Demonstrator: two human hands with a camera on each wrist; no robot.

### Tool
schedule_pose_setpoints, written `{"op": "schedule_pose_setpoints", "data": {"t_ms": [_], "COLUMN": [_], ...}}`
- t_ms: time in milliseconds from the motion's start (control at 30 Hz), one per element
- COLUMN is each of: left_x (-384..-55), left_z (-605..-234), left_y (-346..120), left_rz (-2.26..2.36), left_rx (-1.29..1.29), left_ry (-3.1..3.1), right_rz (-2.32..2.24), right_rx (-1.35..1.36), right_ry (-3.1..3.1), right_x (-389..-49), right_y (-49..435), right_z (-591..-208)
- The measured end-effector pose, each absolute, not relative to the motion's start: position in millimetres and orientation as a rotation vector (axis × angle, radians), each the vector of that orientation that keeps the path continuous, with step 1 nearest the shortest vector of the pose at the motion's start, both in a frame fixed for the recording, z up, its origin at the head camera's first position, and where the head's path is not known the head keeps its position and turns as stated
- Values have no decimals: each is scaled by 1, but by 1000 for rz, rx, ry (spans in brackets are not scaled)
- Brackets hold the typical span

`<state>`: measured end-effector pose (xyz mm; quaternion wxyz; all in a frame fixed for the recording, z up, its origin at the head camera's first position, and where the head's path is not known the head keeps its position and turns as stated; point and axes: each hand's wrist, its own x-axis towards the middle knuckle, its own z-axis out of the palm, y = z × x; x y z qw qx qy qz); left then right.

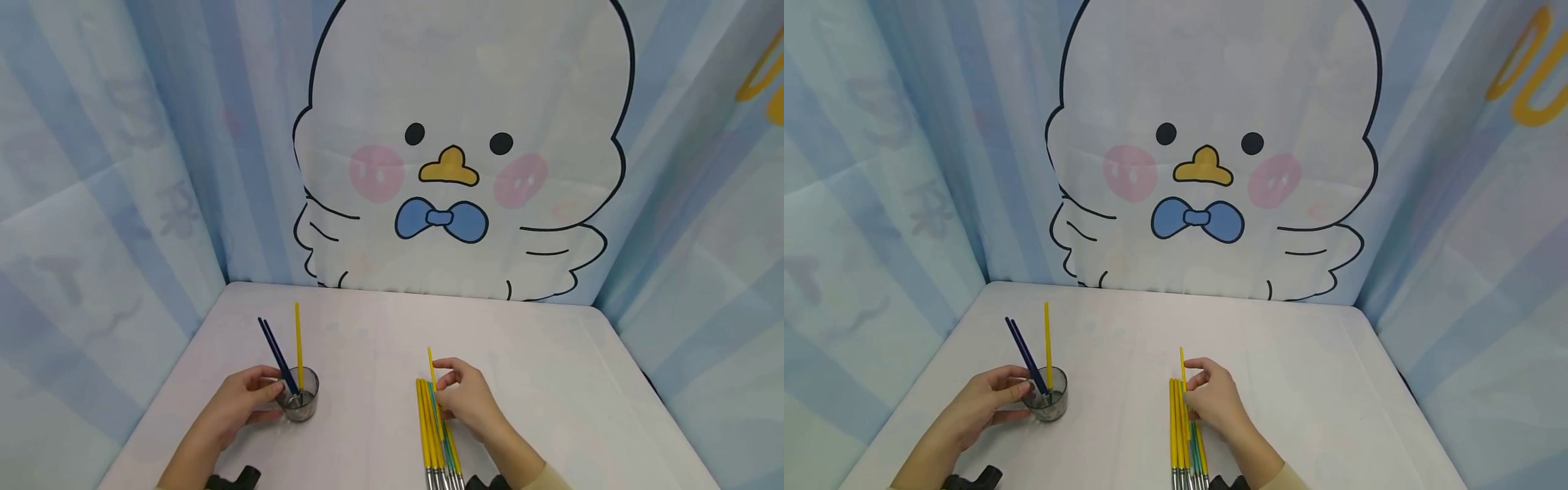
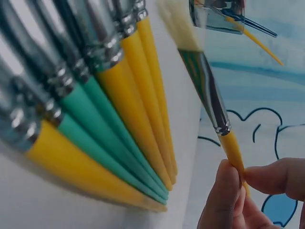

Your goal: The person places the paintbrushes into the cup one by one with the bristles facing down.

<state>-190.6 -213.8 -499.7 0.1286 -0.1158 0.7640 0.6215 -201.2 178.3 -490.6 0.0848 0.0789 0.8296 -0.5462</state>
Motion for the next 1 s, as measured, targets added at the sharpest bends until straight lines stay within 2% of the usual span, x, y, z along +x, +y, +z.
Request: {"op": "schedule_pose_setpoints", "data": {"t_ms": [733, 1000], "left_x": [-190, -191], "left_z": [-500, -498], "left_y": [-216, -216], "left_rz": [1811, 1809], "left_rx": [-329, -332], "left_ry": [2202, 2198], "right_rz": [-2054, -2204], "right_rx": [-48, -67], "right_ry": [2262, 2175], "right_x": [-219, -222], "right_y": [105, 72], "right_z": [-464, -459]}}
